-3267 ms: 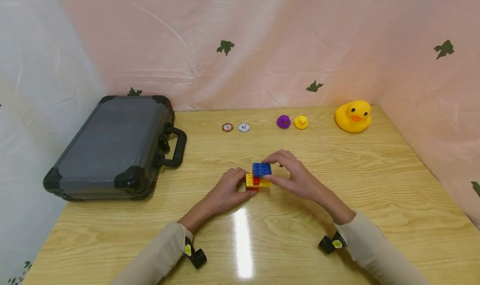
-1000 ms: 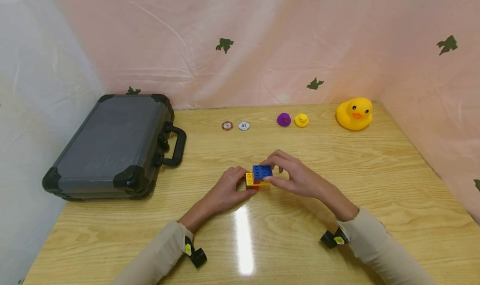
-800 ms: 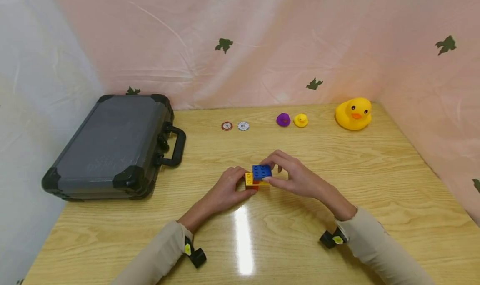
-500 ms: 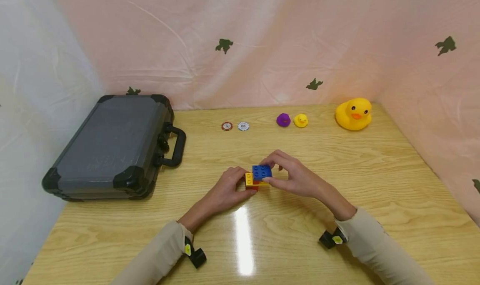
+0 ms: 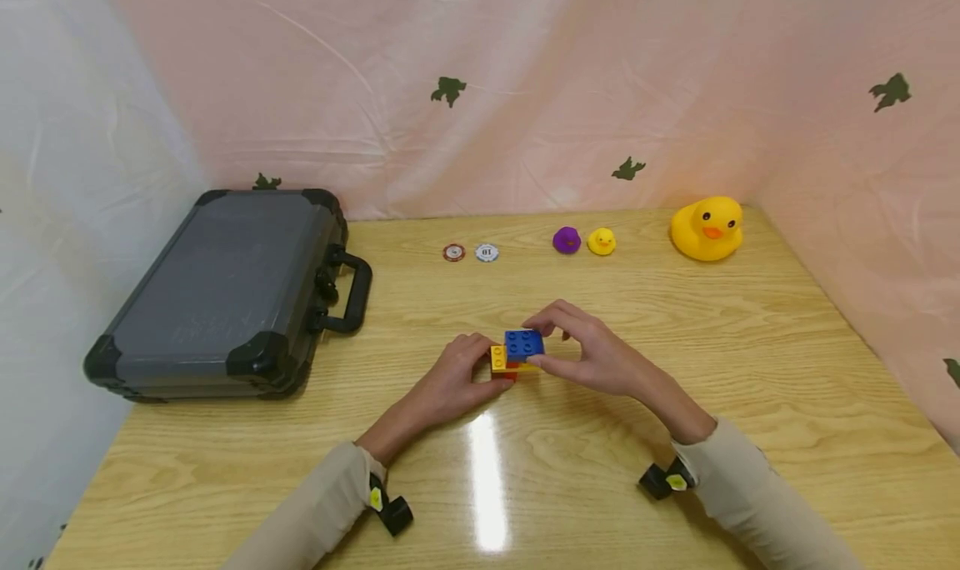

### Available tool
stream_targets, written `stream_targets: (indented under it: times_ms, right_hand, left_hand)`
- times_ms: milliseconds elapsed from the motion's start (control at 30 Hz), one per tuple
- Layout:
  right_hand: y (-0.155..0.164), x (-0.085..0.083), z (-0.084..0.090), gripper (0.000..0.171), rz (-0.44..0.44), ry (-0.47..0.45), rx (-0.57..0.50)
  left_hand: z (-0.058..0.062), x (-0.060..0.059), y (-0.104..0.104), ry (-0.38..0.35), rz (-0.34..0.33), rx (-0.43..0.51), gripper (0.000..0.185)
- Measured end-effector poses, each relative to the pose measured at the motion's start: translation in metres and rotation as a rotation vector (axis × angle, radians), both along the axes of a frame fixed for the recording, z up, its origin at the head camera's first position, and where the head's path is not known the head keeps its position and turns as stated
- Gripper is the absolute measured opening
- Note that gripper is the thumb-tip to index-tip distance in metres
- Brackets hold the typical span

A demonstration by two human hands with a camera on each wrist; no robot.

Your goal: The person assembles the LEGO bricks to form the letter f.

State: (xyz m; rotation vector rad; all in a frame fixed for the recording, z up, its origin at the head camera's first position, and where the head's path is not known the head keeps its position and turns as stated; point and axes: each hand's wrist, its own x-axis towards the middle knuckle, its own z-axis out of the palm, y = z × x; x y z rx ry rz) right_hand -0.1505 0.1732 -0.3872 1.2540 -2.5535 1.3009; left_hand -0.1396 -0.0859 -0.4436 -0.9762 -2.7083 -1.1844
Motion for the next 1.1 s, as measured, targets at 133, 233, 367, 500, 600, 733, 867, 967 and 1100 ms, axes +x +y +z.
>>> stream_targets:
  times_ms: [133,233,367,500,600,733,867,967,1100]
  right_hand:
    - [0.005,0.002,-0.001,0.038,-0.036,-0.020,0.007]
    - [0.011,0.004,-0.004,0.036,-0.062,-0.042,0.017]
    - [0.018,0.005,-0.010,0.036,-0.080,-0.080,0.024]
    - [0.019,0.006,-0.019,0.036,-0.082,-0.111,0.026]
    - [0.017,0.006,-0.026,0.035,-0.077,-0.133,0.017]
    - [0.014,0.006,-0.030,0.034,-0.070,-0.146,-0.005]
    - [0.012,0.007,-0.031,0.033,-0.076,-0.142,-0.012]
    - [0.011,0.008,-0.030,0.032,-0.081,-0.145,-0.010]
    - [0.011,0.008,-0.030,0.032,-0.076,-0.136,-0.011]
  left_hand:
    - [0.000,0.000,0.000,-0.005,0.002,0.003,0.033]
    - [0.000,0.000,0.000,-0.009,0.005,0.004,0.033]
    - [-0.001,0.001,0.000,-0.011,0.009,-0.002,0.032]
    - [0.000,0.001,0.000,-0.006,0.007,-0.001,0.032]
    - [0.000,0.001,0.000,-0.007,0.004,0.002,0.032]
    - [0.001,0.001,0.000,-0.010,0.002,0.001,0.033]
    - [0.001,0.001,0.000,-0.017,0.003,-0.001,0.032]
    - [0.001,0.001,0.001,-0.028,0.006,-0.001,0.032]
    - [0.002,0.001,0.000,-0.050,0.017,0.010,0.036]
